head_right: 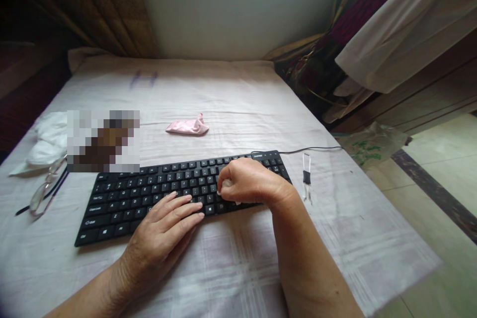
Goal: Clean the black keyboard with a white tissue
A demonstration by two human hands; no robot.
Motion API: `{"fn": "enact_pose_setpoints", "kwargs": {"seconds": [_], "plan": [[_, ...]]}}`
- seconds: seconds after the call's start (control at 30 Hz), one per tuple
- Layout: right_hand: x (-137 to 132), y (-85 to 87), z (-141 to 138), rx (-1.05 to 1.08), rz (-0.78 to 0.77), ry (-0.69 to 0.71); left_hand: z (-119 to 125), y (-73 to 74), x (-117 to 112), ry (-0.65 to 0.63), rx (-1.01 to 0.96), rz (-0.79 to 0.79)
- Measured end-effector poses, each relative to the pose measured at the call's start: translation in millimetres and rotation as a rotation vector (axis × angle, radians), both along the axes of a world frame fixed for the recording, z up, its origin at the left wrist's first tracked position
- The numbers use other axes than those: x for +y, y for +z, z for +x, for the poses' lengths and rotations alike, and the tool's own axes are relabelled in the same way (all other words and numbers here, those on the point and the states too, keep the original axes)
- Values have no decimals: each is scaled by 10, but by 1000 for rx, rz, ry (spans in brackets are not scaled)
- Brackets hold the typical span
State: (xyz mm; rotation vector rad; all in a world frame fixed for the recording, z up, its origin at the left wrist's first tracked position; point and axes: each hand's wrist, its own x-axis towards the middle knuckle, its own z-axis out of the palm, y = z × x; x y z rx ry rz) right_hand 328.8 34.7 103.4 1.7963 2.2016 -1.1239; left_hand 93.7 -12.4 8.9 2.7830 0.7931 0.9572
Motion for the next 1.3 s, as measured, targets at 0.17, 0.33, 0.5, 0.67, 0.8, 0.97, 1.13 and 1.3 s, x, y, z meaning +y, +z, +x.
{"fn": "enact_pose_setpoints", "kwargs": {"seconds": [0.17, 0.33, 0.5, 0.67, 0.8, 0.97, 1.13, 1.3], "plan": [[-7, 15, 13, 153, 6, 14, -2, 45, 2, 31, -84, -8], [-56, 42, -169, 213, 80, 148, -33, 60, 8, 96, -177, -111], [-149, 143, -361, 211, 131, 246, -46, 74, 7, 120, -249, -196], [-171, 195, -419, 176, 160, 249, -34, 87, 4, 120, -272, -254], [-196, 189, -422, 182, 165, 257, -22, 119, 8, 99, -298, -262], [-447, -38, -413, 321, 305, 92, -14, 154, 9, 81, -260, -169], [-774, -412, -432, 464, 576, 28, -16, 136, -15, 38, -133, 32], [-856, -613, -532, 471, 785, -28, -31, 152, -6, 14, -103, 82]]}}
